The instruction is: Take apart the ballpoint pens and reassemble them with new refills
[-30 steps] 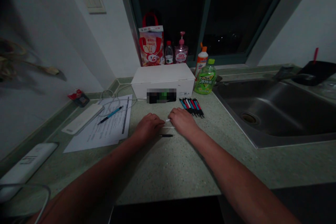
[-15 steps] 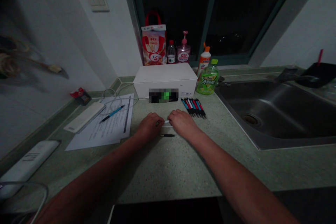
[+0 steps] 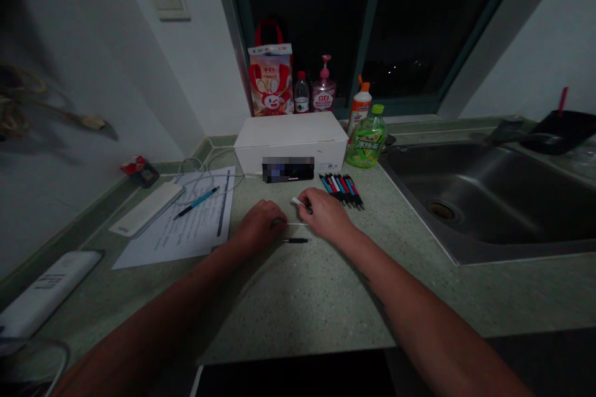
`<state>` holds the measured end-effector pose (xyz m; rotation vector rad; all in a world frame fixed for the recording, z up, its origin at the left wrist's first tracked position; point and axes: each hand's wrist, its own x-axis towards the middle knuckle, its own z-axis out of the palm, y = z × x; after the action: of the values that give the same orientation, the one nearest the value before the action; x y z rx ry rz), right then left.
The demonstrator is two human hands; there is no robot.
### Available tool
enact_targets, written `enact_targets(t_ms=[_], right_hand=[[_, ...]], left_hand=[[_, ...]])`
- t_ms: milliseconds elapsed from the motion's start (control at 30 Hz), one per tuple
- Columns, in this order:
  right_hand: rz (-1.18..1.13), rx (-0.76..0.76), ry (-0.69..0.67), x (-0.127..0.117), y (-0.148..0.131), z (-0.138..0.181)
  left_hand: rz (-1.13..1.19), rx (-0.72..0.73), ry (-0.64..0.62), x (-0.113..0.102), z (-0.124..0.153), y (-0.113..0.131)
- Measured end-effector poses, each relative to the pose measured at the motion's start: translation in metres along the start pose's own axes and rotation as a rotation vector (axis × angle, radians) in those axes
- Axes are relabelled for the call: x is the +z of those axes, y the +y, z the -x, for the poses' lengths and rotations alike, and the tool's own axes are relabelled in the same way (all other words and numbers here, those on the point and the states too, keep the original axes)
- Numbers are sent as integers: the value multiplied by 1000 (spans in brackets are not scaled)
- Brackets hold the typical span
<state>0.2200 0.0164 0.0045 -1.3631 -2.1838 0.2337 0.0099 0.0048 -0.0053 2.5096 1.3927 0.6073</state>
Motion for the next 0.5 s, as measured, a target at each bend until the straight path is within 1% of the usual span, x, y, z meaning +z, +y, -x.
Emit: enact_targets(t_ms=[100, 200, 333, 500], right_hand=[[-22, -17, 19, -2, 2, 0], [-7, -41, 16, -5, 5, 0], [69, -29, -7, -8, 7, 0], [119, -13, -64, -7, 6, 1]], left_hand=[[-71, 13, -37, 1, -1, 0], [-124, -26, -15, 2, -3, -4], [-133, -73, 8, 1, -1, -11], [-192, -18, -70, -4, -1, -6]])
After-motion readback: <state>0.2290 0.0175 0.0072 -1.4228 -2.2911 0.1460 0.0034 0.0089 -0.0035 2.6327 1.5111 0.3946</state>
